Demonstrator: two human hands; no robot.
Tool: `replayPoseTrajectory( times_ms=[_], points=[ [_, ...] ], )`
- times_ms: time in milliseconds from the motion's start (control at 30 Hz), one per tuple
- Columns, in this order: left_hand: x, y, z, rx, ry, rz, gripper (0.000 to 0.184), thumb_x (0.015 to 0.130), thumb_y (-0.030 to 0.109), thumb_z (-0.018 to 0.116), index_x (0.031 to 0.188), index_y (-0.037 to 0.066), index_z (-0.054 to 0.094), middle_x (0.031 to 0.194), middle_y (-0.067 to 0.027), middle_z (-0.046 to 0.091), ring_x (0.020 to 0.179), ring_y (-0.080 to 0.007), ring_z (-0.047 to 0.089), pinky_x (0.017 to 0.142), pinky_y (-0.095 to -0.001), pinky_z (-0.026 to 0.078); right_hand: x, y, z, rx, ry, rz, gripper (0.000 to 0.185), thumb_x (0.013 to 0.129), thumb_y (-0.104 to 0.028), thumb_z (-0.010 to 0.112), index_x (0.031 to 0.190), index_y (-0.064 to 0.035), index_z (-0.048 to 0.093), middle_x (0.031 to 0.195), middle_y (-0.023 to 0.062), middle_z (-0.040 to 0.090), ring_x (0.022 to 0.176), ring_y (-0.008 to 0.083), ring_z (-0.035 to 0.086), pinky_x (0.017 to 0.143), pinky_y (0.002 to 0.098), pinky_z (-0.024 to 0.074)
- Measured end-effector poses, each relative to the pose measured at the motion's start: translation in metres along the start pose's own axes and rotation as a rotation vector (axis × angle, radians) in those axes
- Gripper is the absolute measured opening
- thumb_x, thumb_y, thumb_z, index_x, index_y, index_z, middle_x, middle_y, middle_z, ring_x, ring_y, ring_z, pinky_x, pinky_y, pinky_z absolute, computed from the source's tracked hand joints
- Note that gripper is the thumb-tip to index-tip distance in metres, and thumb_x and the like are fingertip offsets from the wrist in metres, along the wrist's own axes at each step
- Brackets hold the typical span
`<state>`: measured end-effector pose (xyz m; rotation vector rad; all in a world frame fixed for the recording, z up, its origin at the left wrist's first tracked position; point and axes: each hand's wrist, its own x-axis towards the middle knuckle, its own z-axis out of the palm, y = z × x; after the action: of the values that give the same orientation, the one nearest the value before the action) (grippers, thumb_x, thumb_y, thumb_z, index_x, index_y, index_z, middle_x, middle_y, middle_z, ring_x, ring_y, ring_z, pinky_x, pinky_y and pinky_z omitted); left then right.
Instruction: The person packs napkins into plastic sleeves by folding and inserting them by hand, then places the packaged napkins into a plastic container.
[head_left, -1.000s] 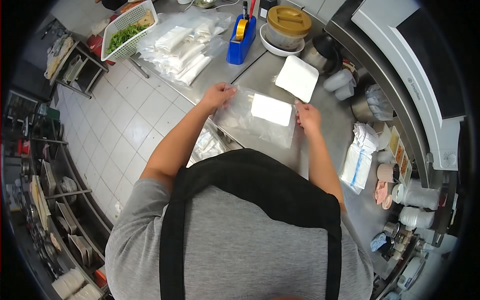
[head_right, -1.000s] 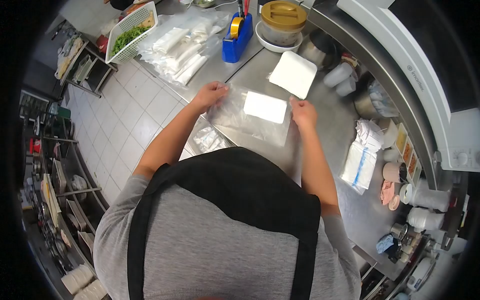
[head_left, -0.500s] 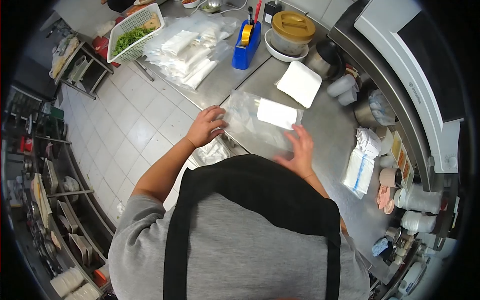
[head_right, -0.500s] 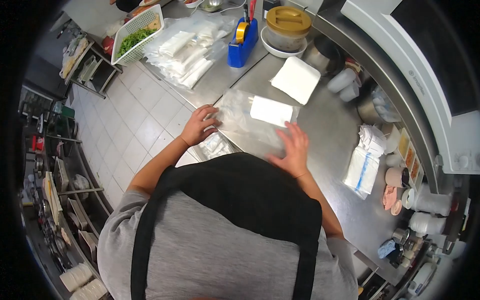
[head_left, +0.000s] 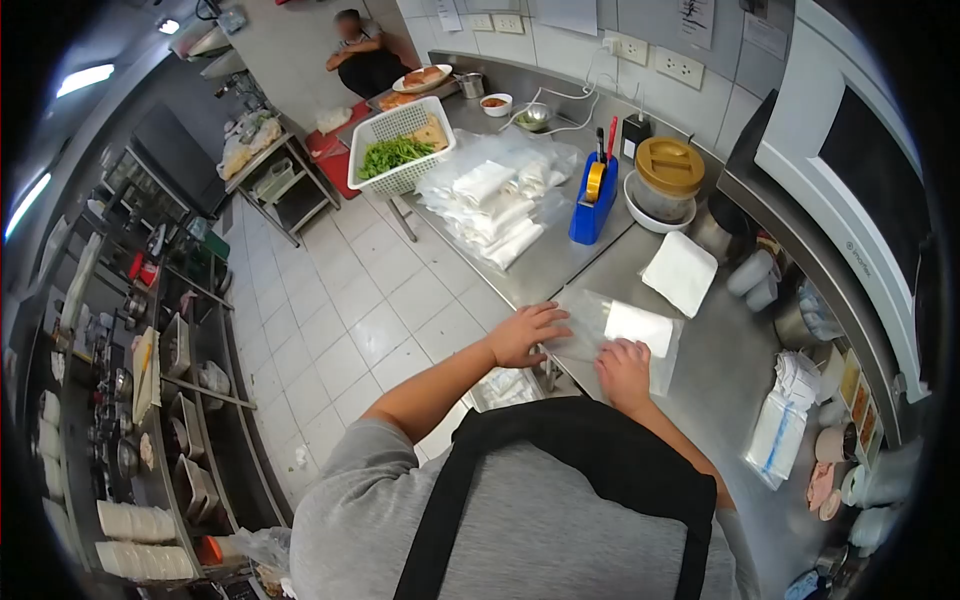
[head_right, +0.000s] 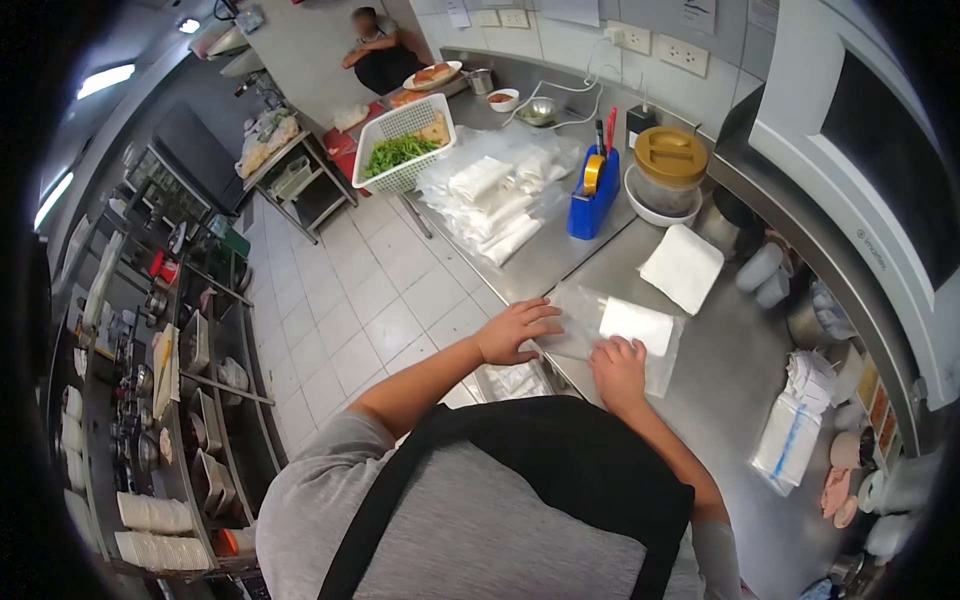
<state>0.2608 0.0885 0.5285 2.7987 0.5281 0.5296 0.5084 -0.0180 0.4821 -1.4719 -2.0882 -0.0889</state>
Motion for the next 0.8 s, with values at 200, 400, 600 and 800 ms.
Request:
replayPoseTrajectory(
  times_ms=[200,400,600,800],
  points=[
    [0.048,0.004,-0.009,-0.288,0.292,-0.159,0.043,0.069,0.019,0.076,0.109,0.012,0.062,0.118,-0.0113,0.059,0.117,-0.0322,0.051,0.099,-0.0441,0.039,0.024,0.018,-0.035,0.278,0.137,0.140,0.008,0.080,-0.015,0.066,0.086,-0.0108,0.062,0.105,0.0037,0.065,0.103,0.0263,0.056,0.091,0.0414,0.0379],
    [0.154,0.017,-0.079,-0.269,0.315,0.057,0.011,0.075,0.012,0.072,0.082,0.007,0.065,0.085,-0.0077,0.066,0.082,-0.0259,0.063,0.079,-0.0355,0.047,0.051,0.022,-0.112,0.396,0.326,0.333,0.018,0.077,-0.015,0.070,0.090,-0.0056,0.062,0.094,0.0101,0.066,0.090,0.0315,0.061,0.080,0.0401,0.0460],
    [0.161,0.044,-0.126,-0.560,0.450,-0.105,0.011,0.079,0.010,0.073,0.083,0.005,0.064,0.083,-0.0028,0.067,0.086,-0.0159,0.062,0.082,-0.0334,0.048,0.035,0.039,-0.156,0.299,0.220,0.395,0.017,0.076,-0.010,0.071,0.089,-0.0025,0.063,0.086,0.0125,0.064,0.083,0.0233,0.061,0.076,0.0315,0.0473],
    [0.141,0.040,-0.132,-0.479,0.463,-0.242,0.012,0.081,0.010,0.074,0.084,0.004,0.063,0.081,0.0001,0.066,0.074,-0.0057,0.059,0.069,-0.0223,0.048,0.027,0.052,-0.156,0.770,0.277,0.508,0.008,0.086,-0.007,0.064,0.091,-0.0010,0.063,0.087,0.0015,0.062,0.084,0.0096,0.057,0.077,0.0241,0.0447]
  ],
)
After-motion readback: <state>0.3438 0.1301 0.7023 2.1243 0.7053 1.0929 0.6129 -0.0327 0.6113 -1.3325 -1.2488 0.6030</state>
